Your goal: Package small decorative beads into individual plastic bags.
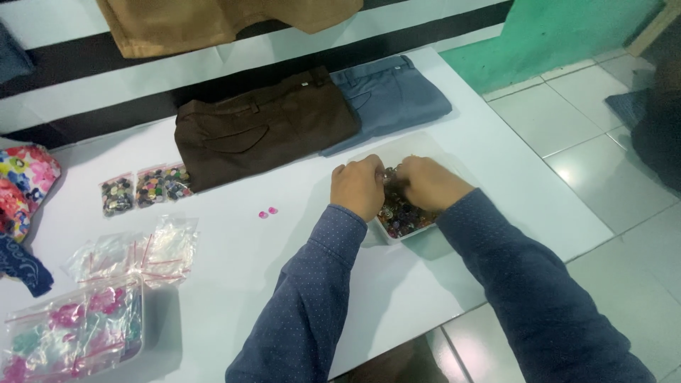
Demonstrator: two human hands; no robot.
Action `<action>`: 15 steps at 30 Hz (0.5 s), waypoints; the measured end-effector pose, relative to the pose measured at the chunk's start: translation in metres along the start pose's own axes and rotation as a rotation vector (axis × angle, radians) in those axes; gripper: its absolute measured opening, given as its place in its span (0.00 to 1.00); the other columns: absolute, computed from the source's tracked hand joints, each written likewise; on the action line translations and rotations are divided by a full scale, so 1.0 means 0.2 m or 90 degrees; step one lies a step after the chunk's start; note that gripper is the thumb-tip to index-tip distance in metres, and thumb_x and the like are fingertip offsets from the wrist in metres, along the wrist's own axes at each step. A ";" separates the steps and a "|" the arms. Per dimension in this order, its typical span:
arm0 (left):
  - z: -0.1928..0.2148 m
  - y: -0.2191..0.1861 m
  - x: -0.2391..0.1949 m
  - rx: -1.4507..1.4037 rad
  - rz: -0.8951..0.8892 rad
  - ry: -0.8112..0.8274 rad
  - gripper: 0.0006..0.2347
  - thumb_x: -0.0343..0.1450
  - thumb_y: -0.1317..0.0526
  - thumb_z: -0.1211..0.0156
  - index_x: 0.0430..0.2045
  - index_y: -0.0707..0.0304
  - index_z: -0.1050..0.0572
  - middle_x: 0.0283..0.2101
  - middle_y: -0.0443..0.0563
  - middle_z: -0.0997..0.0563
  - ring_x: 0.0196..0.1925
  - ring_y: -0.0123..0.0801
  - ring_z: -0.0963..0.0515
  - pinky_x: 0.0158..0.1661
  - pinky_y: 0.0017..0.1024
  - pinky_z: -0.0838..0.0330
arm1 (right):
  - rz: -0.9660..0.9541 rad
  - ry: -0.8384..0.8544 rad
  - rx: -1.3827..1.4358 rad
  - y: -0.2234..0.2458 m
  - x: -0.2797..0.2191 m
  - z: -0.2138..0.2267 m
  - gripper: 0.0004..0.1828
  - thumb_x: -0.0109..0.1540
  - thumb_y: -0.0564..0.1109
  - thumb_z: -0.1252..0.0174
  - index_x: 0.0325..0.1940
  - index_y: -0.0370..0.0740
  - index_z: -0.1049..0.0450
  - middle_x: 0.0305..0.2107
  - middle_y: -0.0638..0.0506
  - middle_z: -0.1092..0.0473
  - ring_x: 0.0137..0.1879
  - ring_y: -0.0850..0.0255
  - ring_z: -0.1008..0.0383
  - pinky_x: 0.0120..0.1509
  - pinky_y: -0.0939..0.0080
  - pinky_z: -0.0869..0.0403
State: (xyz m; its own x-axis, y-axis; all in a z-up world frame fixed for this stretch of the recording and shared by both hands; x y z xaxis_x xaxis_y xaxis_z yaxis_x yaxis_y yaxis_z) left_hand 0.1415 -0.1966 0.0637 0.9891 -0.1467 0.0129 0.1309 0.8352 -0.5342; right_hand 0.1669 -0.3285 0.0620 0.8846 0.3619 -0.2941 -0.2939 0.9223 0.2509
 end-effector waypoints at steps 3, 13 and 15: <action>-0.01 0.00 0.00 0.005 -0.003 -0.012 0.08 0.75 0.64 0.50 0.42 0.58 0.23 0.39 0.55 0.16 0.52 0.47 0.19 0.65 0.52 0.41 | 0.037 -0.038 -0.018 0.09 -0.12 0.17 0.17 0.64 0.34 0.47 0.55 0.38 0.20 0.43 0.37 0.22 0.51 0.45 0.20 0.54 0.50 0.20; -0.03 0.01 0.02 -0.016 -0.011 -0.016 0.09 0.73 0.65 0.47 0.44 0.57 0.23 0.40 0.53 0.16 0.54 0.46 0.20 0.65 0.53 0.42 | 0.075 -0.148 0.095 0.02 -0.18 0.20 0.21 0.63 0.34 0.47 0.60 0.38 0.24 0.49 0.35 0.23 0.56 0.34 0.24 0.61 0.36 0.25; -0.06 0.03 0.03 0.010 -0.012 -0.006 0.08 0.73 0.65 0.47 0.43 0.55 0.22 0.40 0.50 0.16 0.53 0.44 0.20 0.65 0.51 0.42 | 0.040 -0.143 0.097 -0.01 -0.15 0.18 0.19 0.64 0.35 0.46 0.59 0.41 0.23 0.46 0.40 0.21 0.50 0.45 0.19 0.54 0.50 0.21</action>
Point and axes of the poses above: each hand's wrist, its own x-axis towards the middle knuckle, its own z-axis out of the back of the hand, y = z × x, the point moved 6 cm from there along x, towards the middle knuckle
